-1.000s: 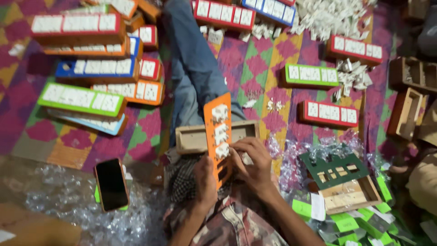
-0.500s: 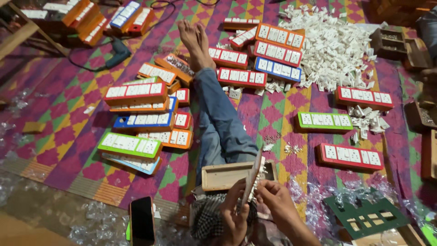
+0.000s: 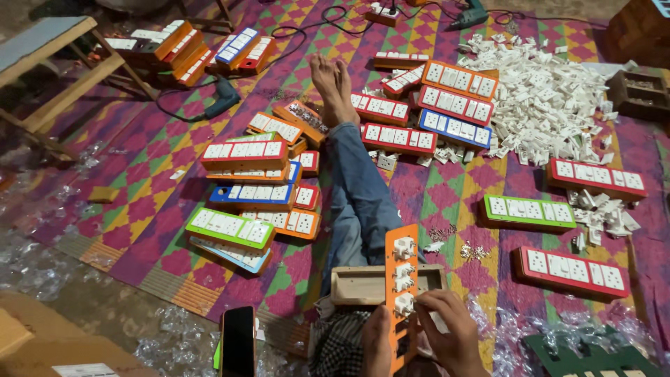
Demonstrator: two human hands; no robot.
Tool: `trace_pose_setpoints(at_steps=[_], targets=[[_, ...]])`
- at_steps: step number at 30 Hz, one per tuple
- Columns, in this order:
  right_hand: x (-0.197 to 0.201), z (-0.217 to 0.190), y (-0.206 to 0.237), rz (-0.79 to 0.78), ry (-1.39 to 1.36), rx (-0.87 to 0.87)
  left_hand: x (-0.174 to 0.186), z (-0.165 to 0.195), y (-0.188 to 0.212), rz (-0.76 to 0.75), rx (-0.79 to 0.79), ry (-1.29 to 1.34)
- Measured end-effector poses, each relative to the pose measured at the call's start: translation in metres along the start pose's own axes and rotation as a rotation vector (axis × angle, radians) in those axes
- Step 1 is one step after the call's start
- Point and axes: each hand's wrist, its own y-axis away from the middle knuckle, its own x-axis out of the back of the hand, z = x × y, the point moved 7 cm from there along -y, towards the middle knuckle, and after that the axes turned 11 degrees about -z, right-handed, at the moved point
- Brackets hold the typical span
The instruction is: The person sits on the floor and assembles an orange switchboard by inserting white sockets into slots and securing them with screws. The person repeatedly flips the board to access the back and front, tightening screws and adjusting components.
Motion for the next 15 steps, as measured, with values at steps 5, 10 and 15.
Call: trace_pose_setpoints(at_steps=[5,10,15], targets=[[-0.009,0.037,0.011,-0.087,-0.203,-0.341,0.006,-0.016,0.002,0.035,0.055,0.074],[-0.007,0.039,0.012,-0.014,-0.019,-0.274,0.013,-0.03,-0.009,0.006,0.102,0.259],[-0.005,0.021,0.008,0.015,0.057,-0.092,0.019,-0.039,-0.007,0.065,0.178,0.283]])
